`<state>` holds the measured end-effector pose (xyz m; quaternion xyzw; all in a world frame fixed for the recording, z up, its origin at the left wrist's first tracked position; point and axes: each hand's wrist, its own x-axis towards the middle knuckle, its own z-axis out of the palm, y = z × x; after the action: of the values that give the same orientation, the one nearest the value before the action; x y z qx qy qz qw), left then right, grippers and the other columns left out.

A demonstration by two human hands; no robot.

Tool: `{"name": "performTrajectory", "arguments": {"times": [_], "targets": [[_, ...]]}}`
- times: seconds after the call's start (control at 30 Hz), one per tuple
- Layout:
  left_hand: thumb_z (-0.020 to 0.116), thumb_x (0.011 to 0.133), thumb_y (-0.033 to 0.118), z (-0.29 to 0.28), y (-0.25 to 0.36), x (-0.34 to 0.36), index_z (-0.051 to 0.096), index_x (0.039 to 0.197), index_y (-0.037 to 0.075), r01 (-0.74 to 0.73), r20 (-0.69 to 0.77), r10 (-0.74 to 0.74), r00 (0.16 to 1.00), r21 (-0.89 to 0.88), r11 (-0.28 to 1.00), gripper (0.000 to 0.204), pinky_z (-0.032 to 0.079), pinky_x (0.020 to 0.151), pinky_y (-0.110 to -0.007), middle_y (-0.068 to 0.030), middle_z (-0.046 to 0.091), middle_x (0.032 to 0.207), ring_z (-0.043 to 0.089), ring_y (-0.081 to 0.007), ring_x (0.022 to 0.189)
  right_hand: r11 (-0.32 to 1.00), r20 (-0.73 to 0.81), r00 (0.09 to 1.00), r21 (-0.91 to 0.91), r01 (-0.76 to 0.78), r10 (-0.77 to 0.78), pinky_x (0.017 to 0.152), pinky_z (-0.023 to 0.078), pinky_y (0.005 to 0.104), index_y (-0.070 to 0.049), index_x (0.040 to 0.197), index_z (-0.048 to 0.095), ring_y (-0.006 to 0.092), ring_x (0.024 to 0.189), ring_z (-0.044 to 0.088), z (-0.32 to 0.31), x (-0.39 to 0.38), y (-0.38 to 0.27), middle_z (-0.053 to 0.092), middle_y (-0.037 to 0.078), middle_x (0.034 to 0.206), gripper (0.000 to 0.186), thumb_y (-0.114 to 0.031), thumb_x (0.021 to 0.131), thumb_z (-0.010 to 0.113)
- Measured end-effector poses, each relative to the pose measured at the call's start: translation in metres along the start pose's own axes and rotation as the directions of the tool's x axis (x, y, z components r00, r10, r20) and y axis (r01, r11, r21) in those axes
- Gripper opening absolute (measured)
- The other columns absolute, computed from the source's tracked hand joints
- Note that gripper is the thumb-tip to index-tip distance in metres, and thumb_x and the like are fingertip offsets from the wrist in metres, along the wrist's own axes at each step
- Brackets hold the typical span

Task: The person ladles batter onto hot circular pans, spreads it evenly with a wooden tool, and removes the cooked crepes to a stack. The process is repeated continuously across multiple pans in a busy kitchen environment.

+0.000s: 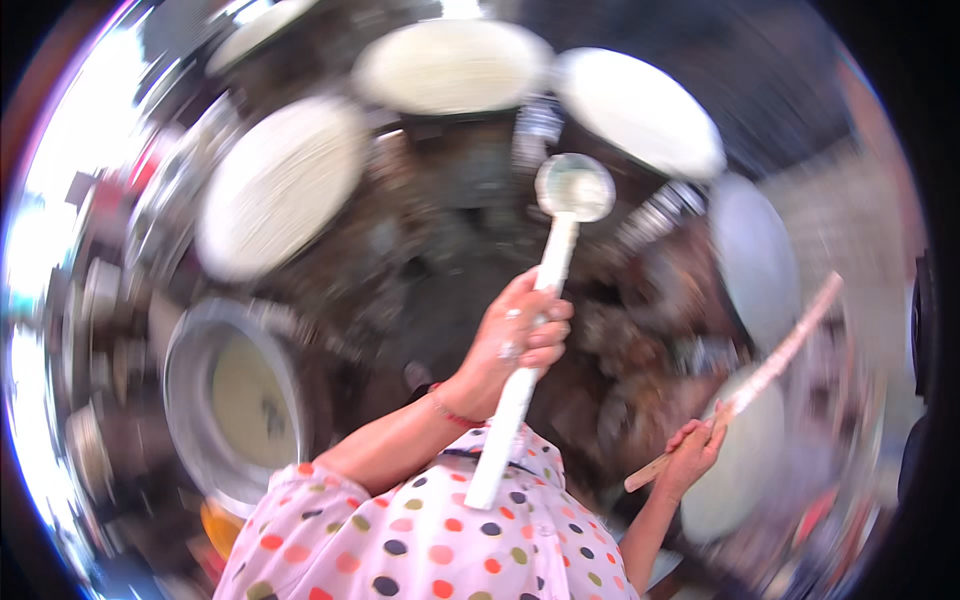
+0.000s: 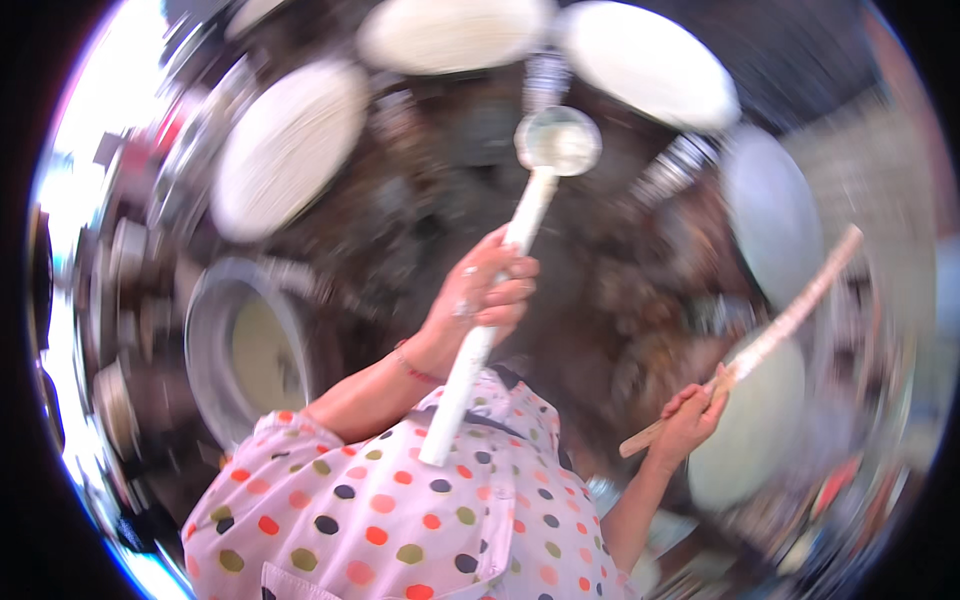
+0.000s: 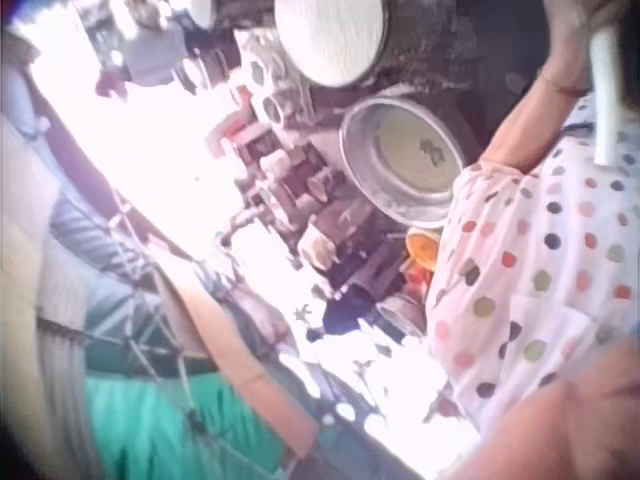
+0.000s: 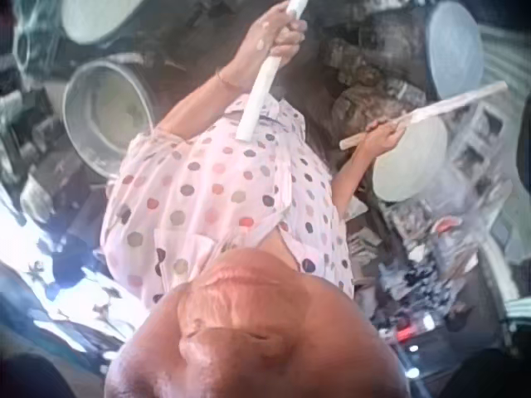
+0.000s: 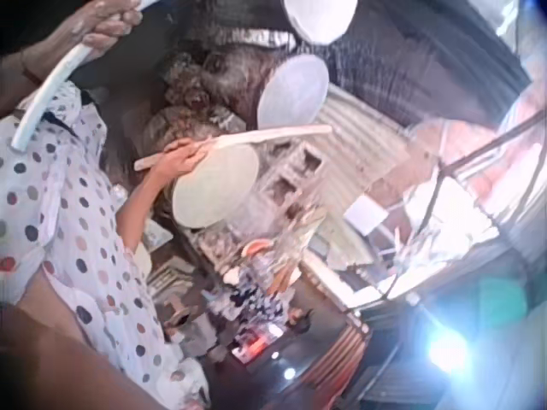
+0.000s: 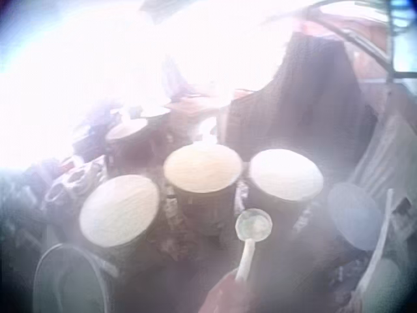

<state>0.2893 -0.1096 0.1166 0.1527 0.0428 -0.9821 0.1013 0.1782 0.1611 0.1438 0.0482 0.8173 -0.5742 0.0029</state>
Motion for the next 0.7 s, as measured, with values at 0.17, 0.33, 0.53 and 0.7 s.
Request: {"name": "performTrajectory", "arguments": {"times": [0.17,0.33,0.53,0.7], "targets": [[0.047,0.098,0.010,-0.090,0.061,-0.135,0.040,0.128,0.011,-0.660,-0.280,0.644,0.712,0.047,0.750,0.031,0.034,0.038,-0.015,-0.0025,0.047,0.084,0.040,-0.0036,0.055,0.967,0.843,0.537,-0.115,0.228,-0.026,0.043,0.037,0.0190,-0.011,0.133,0.046,0.0050,0.048,0.043,0.190,-0.082,0.018,0.049,-0.001,0.068,0.033,-0.020,0.101,0.039],[0.043,0.098,0.008,-0.256,-0.024,-0.279,0.042,0.115,0.009,-0.974,-0.324,0.930,0.173,0.085,0.211,0.018,0.037,0.037,-0.016,-0.0025,0.047,0.080,0.042,-0.0047,0.052,0.757,0.959,-0.249,0.265,0.598,-0.139,0.053,0.047,0.0329,-0.012,0.121,0.055,0.0191,0.057,0.061,0.228,-0.218,0.110,0.061,0.009,0.067,0.026,-0.016,0.097,0.045],[0.047,0.098,0.011,-0.396,-0.076,-0.392,0.041,0.124,0.007,-0.895,-0.676,0.687,-0.266,0.438,0.085,0.027,0.034,0.036,-0.018,-0.0055,0.047,0.079,0.039,-0.0061,0.050,0.241,0.682,-0.732,0.708,0.664,0.011,0.071,0.051,0.0473,-0.012,0.115,0.060,0.0389,0.086,0.065,0.313,-0.360,0.158,0.067,0.020,0.087,0.025,-0.017,0.094,0.047],[0.045,0.098,0.013,-0.472,-0.054,-0.420,0.047,0.117,0.006,-0.818,-0.791,0.533,-0.301,0.501,0.281,0.020,0.033,0.036,-0.021,-0.0033,0.045,0.072,0.042,-0.0076,0.048,-0.144,0.679,-0.673,0.727,0.671,0.295,0.075,0.052,0.0480,-0.012,0.106,0.064,0.0384,0.090,0.065,0.376,-0.448,0.202,0.067,0.019,0.089,0.026,-0.009,0.085,0.050]]}}
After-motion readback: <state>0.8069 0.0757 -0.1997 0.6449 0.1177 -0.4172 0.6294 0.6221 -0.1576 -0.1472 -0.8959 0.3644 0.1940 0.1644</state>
